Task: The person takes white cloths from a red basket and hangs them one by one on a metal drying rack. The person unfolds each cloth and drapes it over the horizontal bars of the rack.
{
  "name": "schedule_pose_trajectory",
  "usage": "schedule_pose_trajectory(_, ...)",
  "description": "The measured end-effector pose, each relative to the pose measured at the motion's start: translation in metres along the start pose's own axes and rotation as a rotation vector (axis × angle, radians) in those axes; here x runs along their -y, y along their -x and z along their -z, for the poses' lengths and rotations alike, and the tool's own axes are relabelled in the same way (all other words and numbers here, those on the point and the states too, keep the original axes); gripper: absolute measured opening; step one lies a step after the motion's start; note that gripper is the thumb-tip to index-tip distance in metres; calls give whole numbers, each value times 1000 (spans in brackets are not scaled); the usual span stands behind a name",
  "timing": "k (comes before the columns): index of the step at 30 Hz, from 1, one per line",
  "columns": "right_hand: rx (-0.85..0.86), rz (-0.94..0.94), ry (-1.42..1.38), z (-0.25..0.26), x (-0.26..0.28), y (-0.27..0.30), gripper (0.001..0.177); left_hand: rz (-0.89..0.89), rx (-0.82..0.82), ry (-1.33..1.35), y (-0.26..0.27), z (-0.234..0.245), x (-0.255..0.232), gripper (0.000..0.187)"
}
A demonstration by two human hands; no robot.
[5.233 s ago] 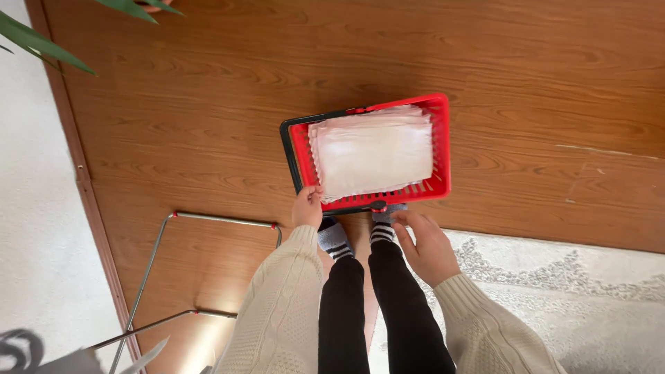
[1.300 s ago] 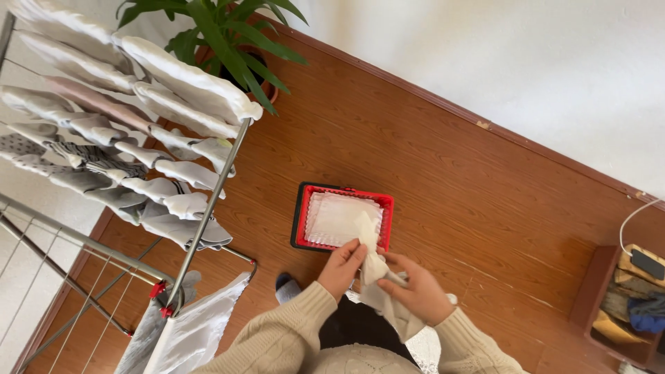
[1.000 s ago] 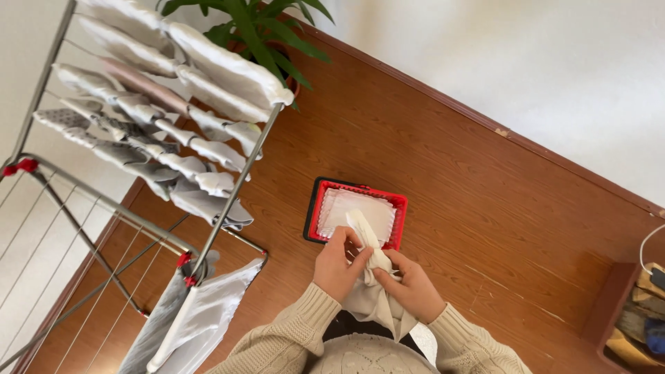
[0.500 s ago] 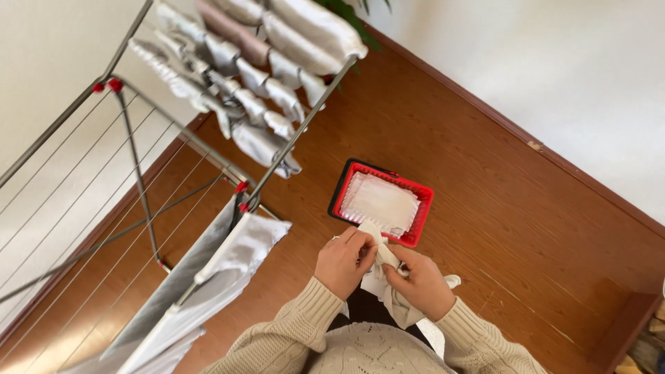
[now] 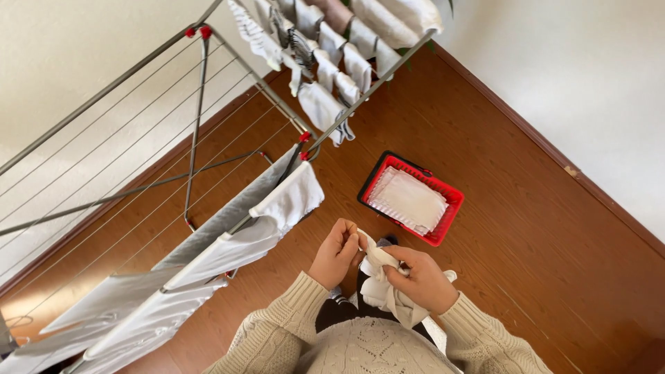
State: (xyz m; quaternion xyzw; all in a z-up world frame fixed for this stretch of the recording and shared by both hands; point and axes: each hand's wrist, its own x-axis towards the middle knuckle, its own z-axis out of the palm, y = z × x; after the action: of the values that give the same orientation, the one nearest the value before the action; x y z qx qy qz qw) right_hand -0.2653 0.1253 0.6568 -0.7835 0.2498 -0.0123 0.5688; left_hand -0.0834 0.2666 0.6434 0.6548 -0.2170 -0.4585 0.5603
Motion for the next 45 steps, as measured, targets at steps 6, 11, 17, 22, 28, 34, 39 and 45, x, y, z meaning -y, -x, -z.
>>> schedule_pose_trajectory(6, 3, 7, 43, -25, -9, 7, 28, -107, -42, -166, 37, 8, 10, 13)
schedule_pose_trajectory(11, -133, 37, 23, -42, -11, 12, 43, -97, -260, -381, 43, 10, 43, 17)
schedule_pose_trajectory(17, -176, 77, 229, -53, 8, 22, 37, -174, -278, -532, 59, 18, 25, 8)
schedule_pose_trajectory(22, -170, 56, 244, -54, 6, 24, 37, -246, -238, -478, 57, 20, 42, 7)
schedule_pose_trajectory(28, -145, 91, 197, -50, 13, 21, 38, -222, -95, -172, 50, 23, 59, 7)
schedule_pose_trajectory(34, -120, 108, 158, -53, 5, 15, 37, -322, -205, -617, 61, 23, 30, 10)
schedule_pose_trajectory(39, -101, 125, 144, -52, 9, 10, 38, -301, -206, -670, 53, 31, 36, 9)
schedule_pose_trajectory(45, -81, 103, 43, -48, 5, 3, 40, -232, -119, -44, 44, 35, 36, 10)
